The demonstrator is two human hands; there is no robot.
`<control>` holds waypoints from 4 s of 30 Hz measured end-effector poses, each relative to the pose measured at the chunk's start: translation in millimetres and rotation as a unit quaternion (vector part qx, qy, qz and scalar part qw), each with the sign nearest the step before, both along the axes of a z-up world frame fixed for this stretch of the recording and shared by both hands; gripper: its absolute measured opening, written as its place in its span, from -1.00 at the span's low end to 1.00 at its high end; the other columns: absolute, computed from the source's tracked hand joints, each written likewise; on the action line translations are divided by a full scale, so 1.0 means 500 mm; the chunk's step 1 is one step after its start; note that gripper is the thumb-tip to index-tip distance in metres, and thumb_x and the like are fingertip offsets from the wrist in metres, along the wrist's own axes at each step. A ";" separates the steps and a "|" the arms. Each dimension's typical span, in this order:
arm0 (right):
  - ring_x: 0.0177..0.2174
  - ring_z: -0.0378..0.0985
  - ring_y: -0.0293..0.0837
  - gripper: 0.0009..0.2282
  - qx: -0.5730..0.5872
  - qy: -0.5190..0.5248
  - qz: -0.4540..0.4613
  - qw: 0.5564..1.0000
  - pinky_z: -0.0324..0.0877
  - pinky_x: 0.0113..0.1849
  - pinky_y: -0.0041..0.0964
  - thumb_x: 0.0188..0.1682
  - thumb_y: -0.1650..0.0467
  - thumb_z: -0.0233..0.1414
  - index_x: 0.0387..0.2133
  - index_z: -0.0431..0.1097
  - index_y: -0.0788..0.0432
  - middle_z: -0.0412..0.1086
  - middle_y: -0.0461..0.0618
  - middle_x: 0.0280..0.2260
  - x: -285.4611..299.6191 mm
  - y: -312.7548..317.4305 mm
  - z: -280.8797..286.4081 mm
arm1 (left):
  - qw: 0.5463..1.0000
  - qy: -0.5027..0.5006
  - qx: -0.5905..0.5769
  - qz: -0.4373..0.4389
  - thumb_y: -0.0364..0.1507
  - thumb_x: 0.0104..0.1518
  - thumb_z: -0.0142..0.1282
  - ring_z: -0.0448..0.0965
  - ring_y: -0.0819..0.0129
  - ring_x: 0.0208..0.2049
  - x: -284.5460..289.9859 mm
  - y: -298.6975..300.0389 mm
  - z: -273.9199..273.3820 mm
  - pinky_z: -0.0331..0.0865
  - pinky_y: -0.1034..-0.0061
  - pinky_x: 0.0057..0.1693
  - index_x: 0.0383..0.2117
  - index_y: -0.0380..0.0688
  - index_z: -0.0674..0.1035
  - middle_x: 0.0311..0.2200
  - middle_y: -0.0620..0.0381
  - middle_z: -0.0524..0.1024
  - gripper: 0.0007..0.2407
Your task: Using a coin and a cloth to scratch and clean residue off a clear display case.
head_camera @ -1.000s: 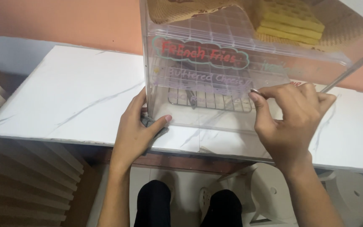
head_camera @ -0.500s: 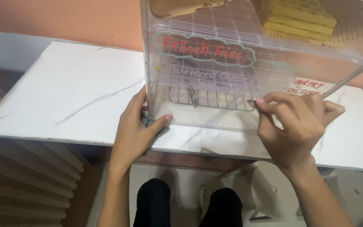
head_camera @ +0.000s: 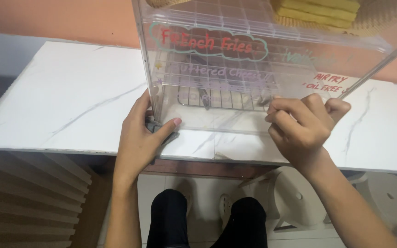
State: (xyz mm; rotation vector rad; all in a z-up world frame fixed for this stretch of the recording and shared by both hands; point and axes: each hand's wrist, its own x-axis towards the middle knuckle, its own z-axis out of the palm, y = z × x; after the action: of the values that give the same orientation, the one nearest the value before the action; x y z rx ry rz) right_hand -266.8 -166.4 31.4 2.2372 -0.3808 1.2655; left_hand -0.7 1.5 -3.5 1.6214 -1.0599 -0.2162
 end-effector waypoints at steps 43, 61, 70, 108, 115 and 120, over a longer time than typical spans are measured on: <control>-0.48 0.44 -0.34 -0.90 0.510 -0.030 0.156 0.845 0.39 -0.37 -0.45 -0.17 0.48 0.30 -0.40 0.58 0.19 0.56 -0.13 -0.43 0.031 0.121 -0.065 | 0.886 -0.327 0.006 0.329 -0.24 0.22 0.18 0.27 -0.25 0.24 -0.071 0.010 -0.100 0.04 -0.02 0.31 0.24 -0.44 0.33 0.14 -0.47 0.35 -0.43; -0.50 0.45 -0.35 -0.90 0.478 -0.091 0.148 0.861 0.36 -0.39 -0.46 -0.13 0.48 0.29 -0.38 0.55 0.25 0.53 -0.09 -0.45 0.036 0.124 -0.073 | 0.889 -0.242 -0.356 0.157 -0.59 0.33 0.18 0.52 0.30 0.00 -0.091 -0.109 0.049 0.56 0.57 0.12 0.07 -0.09 0.55 0.00 0.06 0.42 -0.77; -0.52 0.43 -0.35 -0.88 0.465 -0.097 0.119 0.872 0.36 -0.41 -0.45 -0.15 0.49 0.30 -0.36 0.56 0.25 0.49 -0.09 -0.50 0.038 0.123 -0.080 | 0.959 -0.233 -0.150 -0.054 -0.58 0.14 0.21 0.54 0.02 -0.08 -0.213 -0.073 -0.035 0.45 0.29 -0.02 -0.15 -0.20 0.56 -0.20 -0.03 0.45 -0.82; -0.53 0.44 -0.28 -0.92 0.448 -0.095 0.195 0.868 0.36 -0.42 -0.41 -0.16 0.53 0.26 -0.44 0.52 0.29 0.47 -0.03 -0.51 0.021 0.114 -0.082 | 0.942 -0.256 -0.164 0.144 -0.57 0.06 0.28 0.50 0.00 -0.15 -0.126 -0.013 0.023 0.41 0.25 -0.04 -0.20 -0.26 0.58 -0.20 -0.07 0.44 -0.80; -0.53 0.43 -0.31 -0.93 0.435 -0.109 0.151 0.881 0.32 -0.43 -0.42 -0.13 0.52 0.26 -0.42 0.54 0.29 0.48 -0.04 -0.51 0.031 0.126 -0.084 | 0.862 -0.327 -0.325 0.210 -0.65 0.23 0.24 0.46 0.09 0.03 -0.051 -0.016 0.132 0.44 0.33 0.07 -0.07 -0.24 0.52 -0.03 -0.05 0.39 -0.79; -0.53 0.42 -0.32 -0.93 0.437 -0.115 0.142 0.881 0.30 -0.44 -0.43 -0.11 0.52 0.26 -0.41 0.53 0.29 0.48 -0.05 -0.51 0.035 0.125 -0.088 | 0.885 -0.306 -0.298 0.183 -0.65 0.28 0.23 0.48 0.19 -0.06 -0.065 -0.002 0.079 0.42 0.35 0.02 -0.10 -0.20 0.57 -0.13 0.08 0.45 -0.85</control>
State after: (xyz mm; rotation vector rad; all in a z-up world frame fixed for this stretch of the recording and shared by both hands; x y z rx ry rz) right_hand -249.2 -104.1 -12.4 2.9649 -0.8846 1.7659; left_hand -33.2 0.4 36.0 1.2905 -1.1003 0.8555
